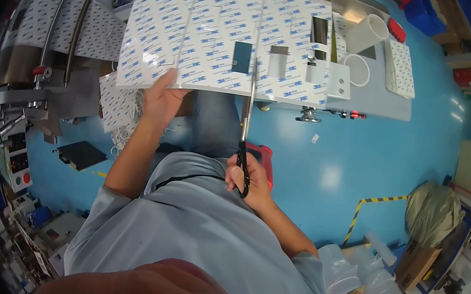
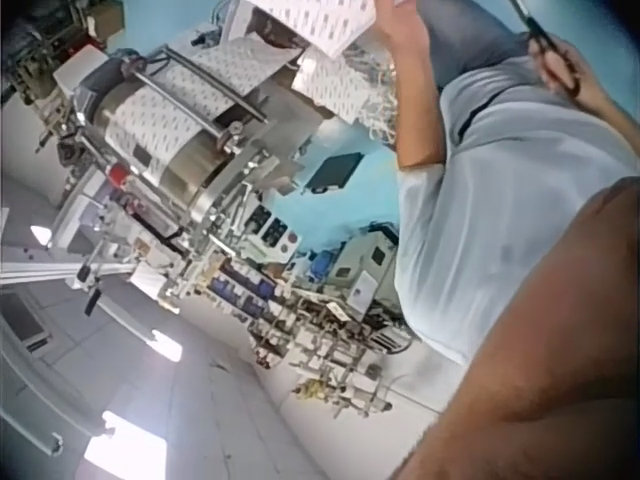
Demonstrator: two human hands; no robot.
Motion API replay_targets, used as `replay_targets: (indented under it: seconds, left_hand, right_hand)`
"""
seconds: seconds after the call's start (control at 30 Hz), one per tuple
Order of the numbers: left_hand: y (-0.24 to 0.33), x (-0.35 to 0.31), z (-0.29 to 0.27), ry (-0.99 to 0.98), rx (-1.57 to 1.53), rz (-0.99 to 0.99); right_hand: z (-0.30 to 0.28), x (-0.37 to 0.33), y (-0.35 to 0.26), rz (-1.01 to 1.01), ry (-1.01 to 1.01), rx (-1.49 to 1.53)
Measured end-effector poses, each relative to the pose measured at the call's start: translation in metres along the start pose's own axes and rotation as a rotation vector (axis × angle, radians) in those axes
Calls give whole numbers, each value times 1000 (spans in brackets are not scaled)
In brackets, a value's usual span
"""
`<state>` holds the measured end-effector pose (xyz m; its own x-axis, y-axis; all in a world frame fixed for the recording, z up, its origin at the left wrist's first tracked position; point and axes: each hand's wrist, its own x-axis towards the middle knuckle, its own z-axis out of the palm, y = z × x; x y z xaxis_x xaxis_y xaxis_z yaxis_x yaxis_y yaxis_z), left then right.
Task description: Cutting 3M adhesive sheets into smaller pieces using scissors in an industrial setting.
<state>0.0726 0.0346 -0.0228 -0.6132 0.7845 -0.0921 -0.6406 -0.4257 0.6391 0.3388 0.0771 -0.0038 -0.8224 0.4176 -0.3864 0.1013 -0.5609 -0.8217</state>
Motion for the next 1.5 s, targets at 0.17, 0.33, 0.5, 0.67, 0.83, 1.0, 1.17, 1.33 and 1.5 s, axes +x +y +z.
replay_targets:
  seconds: [0.17,0.33,0.5,0.67,0.83,1.0,1.17,1.33,1.5]
  left_hand:
    - [-5,2,20,2,101,-67]
    - [-9,2,21,142,334,-126]
    - [-7,-8,26,123,445,-88]
    - [-2,-8,19,41,465,-97]
    - [0,-6,20,-10,501,-79]
    - [-7,1,22,-36,490,-77]
    - [-13,13,21,-70,406,-13]
    - [-7,20,25,-140,365,60]
    - [-8,22,32,-180,404,40]
  right_hand:
    - [-3,3,7,-28,21,-30]
    - [-10,10,4,-55,16,-83]
    - [-21,14,-6,-43,-40,-76]
    - [-30,21,-14,-42,-100,-109]
    - [-36,24,-15,-47,-85,-117]
    - [-35,28,-18,-60,-49,-96]
    - [-33,34,-26,-87,-11,-125]
    - [-30,39,-34,-177,-17,-176]
    - [-40,35,-30,-199,-15,-149]
